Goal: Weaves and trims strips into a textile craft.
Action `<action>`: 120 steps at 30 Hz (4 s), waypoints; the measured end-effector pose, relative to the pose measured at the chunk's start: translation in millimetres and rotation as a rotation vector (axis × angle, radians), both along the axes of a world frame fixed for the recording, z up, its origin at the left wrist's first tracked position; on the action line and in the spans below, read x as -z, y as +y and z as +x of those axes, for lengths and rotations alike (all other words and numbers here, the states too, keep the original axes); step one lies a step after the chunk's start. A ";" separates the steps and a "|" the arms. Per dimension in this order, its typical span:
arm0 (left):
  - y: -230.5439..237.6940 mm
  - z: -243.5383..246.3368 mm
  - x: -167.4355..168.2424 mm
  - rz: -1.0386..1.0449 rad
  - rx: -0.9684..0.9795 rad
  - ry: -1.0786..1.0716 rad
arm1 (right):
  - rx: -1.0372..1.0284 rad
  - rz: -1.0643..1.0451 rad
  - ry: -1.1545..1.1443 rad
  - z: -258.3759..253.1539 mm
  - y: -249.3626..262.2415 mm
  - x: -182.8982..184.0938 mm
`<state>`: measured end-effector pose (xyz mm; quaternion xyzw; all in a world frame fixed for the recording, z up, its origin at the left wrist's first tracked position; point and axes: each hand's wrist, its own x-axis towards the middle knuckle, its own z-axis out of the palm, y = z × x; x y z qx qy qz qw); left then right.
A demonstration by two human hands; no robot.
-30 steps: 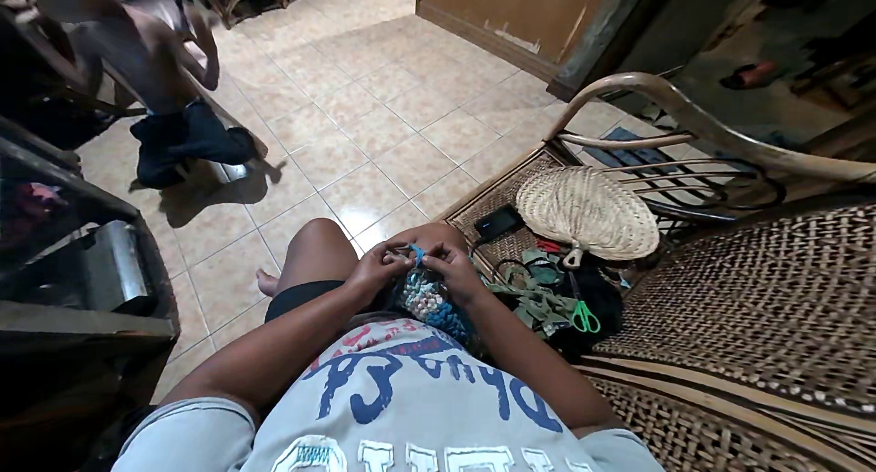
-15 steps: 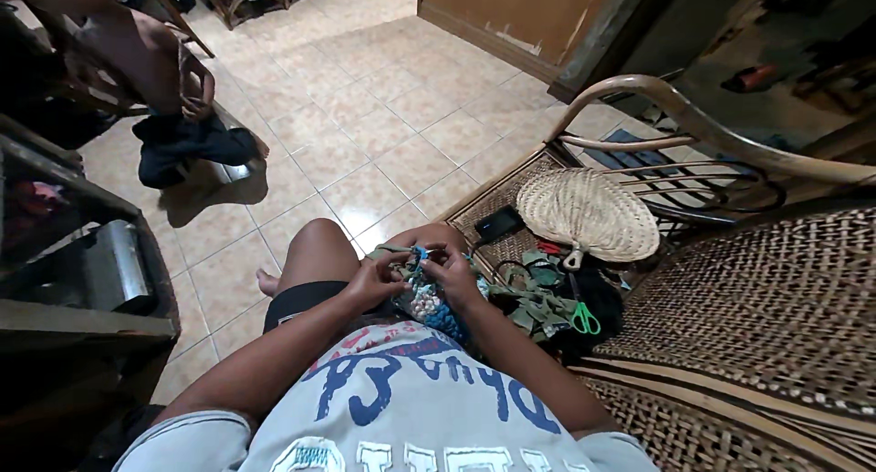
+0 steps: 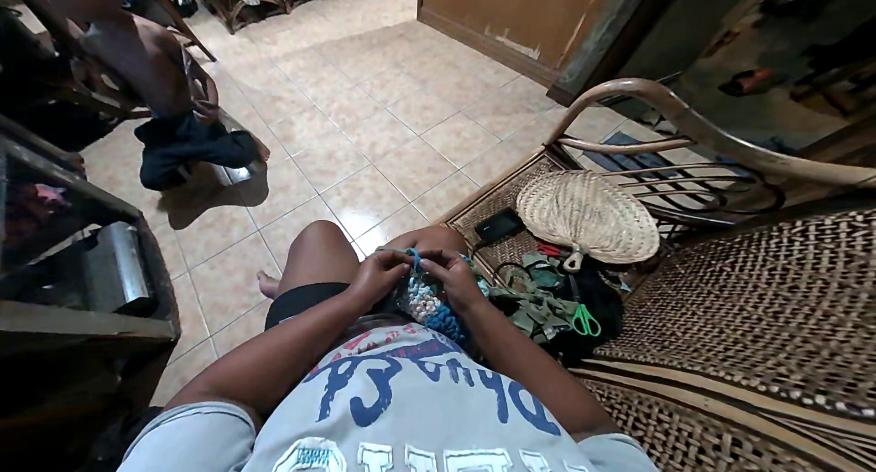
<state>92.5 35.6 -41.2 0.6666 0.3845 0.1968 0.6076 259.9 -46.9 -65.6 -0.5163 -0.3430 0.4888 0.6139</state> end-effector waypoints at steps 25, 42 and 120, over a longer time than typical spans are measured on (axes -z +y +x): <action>-5.5 5.3 2.5 -0.034 0.032 -0.119 | -0.529 0.060 -0.515 41.3 13.4 -17.9; 8.8 -5.8 3.9 0.485 -0.084 0.071 | -0.388 0.254 -1.397 44.7 1.9 -30.2; 26.4 -2.5 -45.9 0.359 0.800 0.677 | -0.620 -0.010 -1.190 42.3 9.7 -46.7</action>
